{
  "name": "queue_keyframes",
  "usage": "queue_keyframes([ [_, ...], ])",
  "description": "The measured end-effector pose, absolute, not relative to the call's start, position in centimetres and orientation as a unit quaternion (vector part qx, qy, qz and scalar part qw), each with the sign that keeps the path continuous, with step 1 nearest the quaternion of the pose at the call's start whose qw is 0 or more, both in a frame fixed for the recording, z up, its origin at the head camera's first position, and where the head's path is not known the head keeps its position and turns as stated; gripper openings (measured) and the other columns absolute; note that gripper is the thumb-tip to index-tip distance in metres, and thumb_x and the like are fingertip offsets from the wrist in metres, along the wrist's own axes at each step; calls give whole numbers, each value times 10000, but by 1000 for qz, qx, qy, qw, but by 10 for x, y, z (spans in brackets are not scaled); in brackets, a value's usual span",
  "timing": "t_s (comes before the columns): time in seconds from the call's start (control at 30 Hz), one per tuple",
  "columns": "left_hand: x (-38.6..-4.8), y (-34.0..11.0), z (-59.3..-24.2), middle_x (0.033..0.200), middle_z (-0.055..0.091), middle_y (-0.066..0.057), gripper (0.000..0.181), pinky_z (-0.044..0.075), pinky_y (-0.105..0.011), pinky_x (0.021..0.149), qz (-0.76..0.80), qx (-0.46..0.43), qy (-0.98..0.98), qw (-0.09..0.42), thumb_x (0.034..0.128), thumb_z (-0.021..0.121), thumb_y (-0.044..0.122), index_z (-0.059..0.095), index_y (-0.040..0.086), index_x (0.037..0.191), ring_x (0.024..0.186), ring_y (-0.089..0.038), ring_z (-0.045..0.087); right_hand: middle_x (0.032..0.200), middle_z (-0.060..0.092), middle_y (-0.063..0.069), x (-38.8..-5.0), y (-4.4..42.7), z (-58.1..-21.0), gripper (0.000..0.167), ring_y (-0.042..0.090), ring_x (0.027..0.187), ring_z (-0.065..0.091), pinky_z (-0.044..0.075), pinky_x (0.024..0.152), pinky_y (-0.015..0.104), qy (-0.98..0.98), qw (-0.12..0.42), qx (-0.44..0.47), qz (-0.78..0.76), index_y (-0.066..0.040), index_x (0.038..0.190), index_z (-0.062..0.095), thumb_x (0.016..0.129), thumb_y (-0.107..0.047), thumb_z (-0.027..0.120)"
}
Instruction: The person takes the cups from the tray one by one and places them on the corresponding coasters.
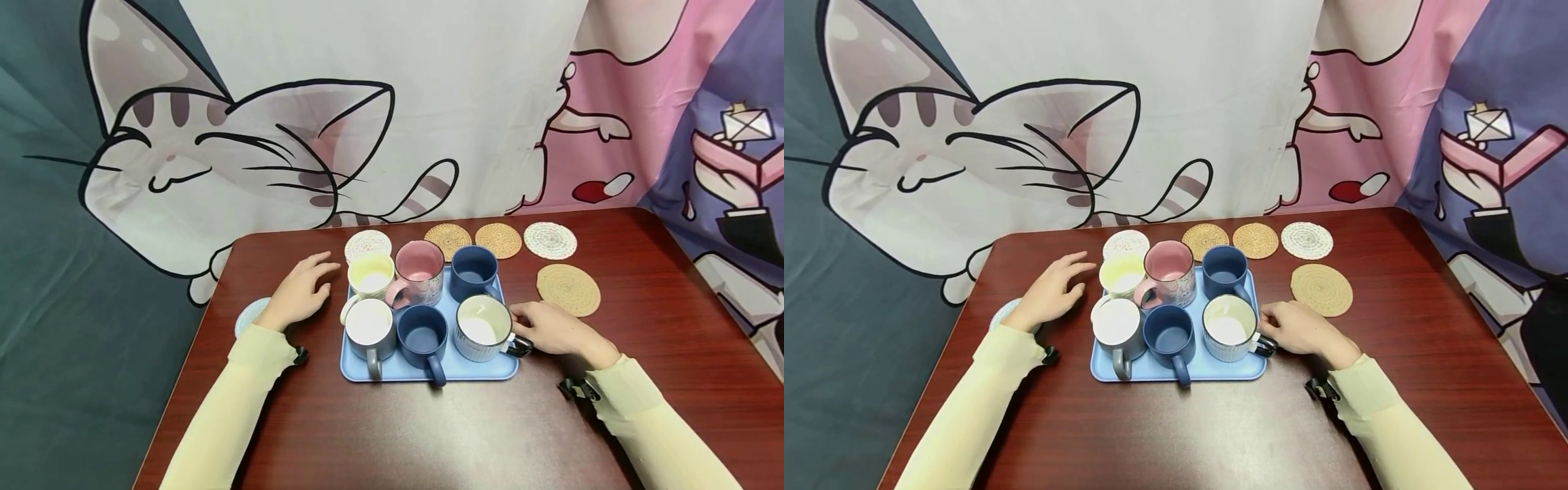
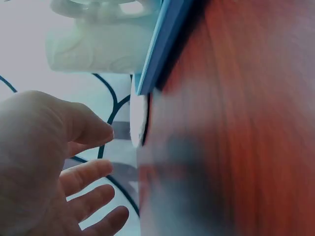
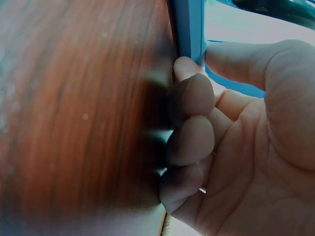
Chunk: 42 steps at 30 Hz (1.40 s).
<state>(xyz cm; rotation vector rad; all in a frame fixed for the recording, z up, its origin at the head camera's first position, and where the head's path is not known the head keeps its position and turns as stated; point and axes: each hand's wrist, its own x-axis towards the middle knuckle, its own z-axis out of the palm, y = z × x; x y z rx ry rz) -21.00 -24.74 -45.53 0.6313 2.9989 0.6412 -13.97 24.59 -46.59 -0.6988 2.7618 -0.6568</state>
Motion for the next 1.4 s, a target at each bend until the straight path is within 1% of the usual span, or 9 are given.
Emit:
queue_keyframes([
  [0.1,-199,-257,-453,1613,430,-140,452,350,-586,1191,200,193,961,-7,973,592,145,614,116,1424,1493,-367,392,618,373,-138,-140,246,-466,288,42,605,429,321,580,232,939,109,-237,-224,-244,725,503,951,-136,644],
  [0.37,-167,-281,-456,1546,484,-220,454,379,-618,1147,179,195,964,-24,955,618,107,613,44,1405,1407,-454,461,615,367,-142,-140,246,-468,298,32,595,420,318,576,230,940,101,-240,-222,-253,723,496,950,-137,651],
  [0.53,-149,-292,-457,1547,480,-226,480,397,-628,1129,145,171,974,-28,960,631,143,591,46,1428,1405,-463,458,612,364,-145,-140,246,-468,301,30,591,415,312,575,230,940,98,-240,-222,-255,719,495,946,-135,652],
  [0.67,-135,-299,-457,1538,487,-229,479,406,-631,1117,122,144,981,-33,959,642,161,595,46,1422,1380,-464,483,610,361,-147,-140,246,-468,303,30,591,412,311,579,232,940,95,-241,-220,-256,717,491,943,-133,651],
  [0.9,-114,-308,-452,1522,467,-247,498,474,-687,975,113,80,990,-20,953,647,188,579,42,1425,1326,-504,477,613,366,-148,-140,246,-467,300,31,599,419,323,588,234,940,98,-241,-221,-256,722,494,948,-139,652],
  [1.1,-102,-316,-454,1480,481,-292,495,446,-687,1008,112,71,991,-31,932,683,194,597,1,1381,1258,-547,511,613,366,-146,-140,247,-468,297,34,602,420,324,589,236,940,99,-241,-222,-252,721,495,947,-135,649],
  [1.4,-95,-324,-459,1410,544,-289,452,456,-688,1001,109,83,989,-55,899,717,148,643,-3,1319,1225,-548,542,617,373,-142,-140,246,-467,288,37,606,428,332,592,235,939,103,-240,-222,-247,728,505,955,-140,646],
])
